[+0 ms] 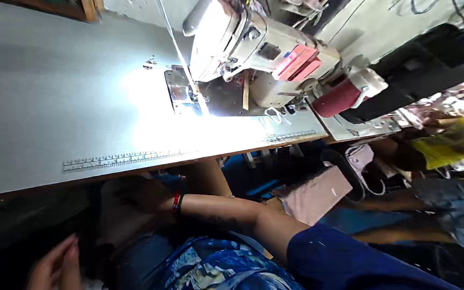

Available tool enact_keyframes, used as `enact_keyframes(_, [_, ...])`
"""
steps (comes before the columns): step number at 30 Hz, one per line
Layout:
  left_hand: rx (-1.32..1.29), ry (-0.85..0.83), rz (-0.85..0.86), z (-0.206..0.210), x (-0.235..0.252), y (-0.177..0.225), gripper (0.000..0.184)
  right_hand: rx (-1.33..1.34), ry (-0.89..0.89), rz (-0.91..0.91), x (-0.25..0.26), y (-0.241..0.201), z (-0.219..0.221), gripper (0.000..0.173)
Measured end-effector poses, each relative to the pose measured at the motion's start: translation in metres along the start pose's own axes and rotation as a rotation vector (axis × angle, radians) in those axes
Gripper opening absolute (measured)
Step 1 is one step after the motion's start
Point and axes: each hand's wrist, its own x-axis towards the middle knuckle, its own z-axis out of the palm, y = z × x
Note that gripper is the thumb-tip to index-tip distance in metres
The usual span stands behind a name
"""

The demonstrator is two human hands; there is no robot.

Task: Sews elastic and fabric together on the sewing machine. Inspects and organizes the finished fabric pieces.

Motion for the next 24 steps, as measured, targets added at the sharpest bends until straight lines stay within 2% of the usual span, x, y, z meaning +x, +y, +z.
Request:
enact_keyframes(4, [0.073, -0.090, -0.278, 0.072, 0.062, -0.028, 0.052, 0.002, 0.091, 0.172, 0.000, 0.010, 0.002, 0.035])
enact_keyframes(7, [0.166, -0.190, -0.347, 0.097, 0.082, -0.053, 0.053, 0.011, 0.078, 0.263, 0.001, 0.025, 0.002, 0.041])
enact_keyframes(12, [0.112, -0.155, -0.324, 0.112, 0.085, -0.082, 0.045, -0.090, 0.258, 0.257, 0.005, 0.040, 0.020, 0.042])
enact_keyframes(15, [0.107, -0.173, -0.210, 0.114, 0.088, -0.088, 0.049, -0.034, 0.355, 0.185, 0.006, 0.049, 0.027, 0.030])
enact_keyframes(17, [0.128, -0.190, -0.156, 0.116, 0.092, -0.076, 0.045, 0.036, 0.188, 0.273, 0.003, 0.033, -0.001, 0.034])
enact_keyframes(19, [0.157, -0.201, -0.280, 0.119, 0.097, -0.035, 0.040, 0.030, 0.175, 0.280, 0.002, 0.029, -0.010, 0.033])
enact_keyframes(22, [0.099, -0.238, -0.024, 0.115, 0.098, -0.058, 0.044, 0.043, 0.204, 0.252, -0.005, 0.022, -0.020, 0.026])
enact_keyframes(24, [0.057, -0.221, 0.084, 0.120, 0.104, -0.076, 0.047, 0.065, 0.123, 0.285, -0.012, 0.016, -0.035, 0.024])
